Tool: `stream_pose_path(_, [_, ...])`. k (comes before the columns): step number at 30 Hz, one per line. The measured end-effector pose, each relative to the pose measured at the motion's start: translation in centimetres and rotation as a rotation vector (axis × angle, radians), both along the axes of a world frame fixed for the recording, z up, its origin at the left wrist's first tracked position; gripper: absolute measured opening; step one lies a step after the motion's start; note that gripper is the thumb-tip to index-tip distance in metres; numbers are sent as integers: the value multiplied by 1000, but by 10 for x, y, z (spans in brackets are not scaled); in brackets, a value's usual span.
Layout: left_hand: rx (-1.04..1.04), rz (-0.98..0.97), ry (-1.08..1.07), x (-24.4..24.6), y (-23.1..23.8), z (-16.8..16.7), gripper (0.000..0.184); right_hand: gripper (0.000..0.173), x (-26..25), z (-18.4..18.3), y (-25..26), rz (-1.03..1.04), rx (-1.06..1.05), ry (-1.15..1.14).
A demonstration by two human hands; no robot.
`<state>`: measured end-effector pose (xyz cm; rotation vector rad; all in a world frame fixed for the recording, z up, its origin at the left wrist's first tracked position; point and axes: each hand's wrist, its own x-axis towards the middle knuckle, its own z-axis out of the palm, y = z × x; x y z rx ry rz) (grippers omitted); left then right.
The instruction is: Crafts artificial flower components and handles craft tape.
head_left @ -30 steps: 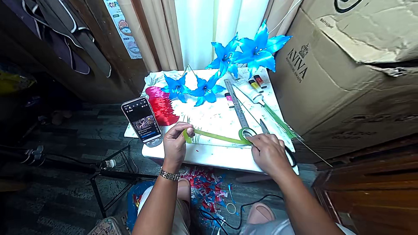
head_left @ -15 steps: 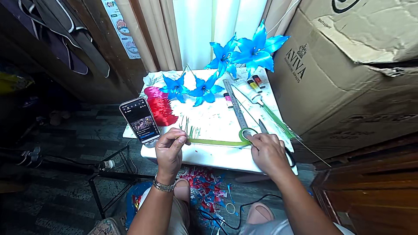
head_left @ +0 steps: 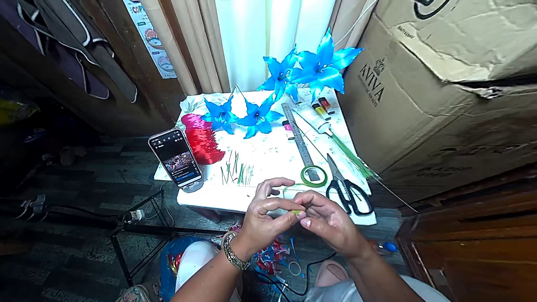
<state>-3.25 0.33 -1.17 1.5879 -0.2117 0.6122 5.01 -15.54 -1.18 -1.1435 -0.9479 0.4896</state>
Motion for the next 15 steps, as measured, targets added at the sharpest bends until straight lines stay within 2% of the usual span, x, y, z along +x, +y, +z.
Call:
stream_pose_path(3, [-18,-6,-11,0,-2,0,9,11,-1,4,-5,67,-31,100])
stream_pose_path(6, [-50,48,5,2,-1,-1,9,5,-4,4,-5,-25,-77,120])
stream_pose_path(10, [-183,52,145,6,-2,-1,7,9,-2,0,-1,-229,-174,77])
stream_pose_path(15, [-378,21,324,10,-8,1,8,10,7,-6,-7,-257,-212,-3])
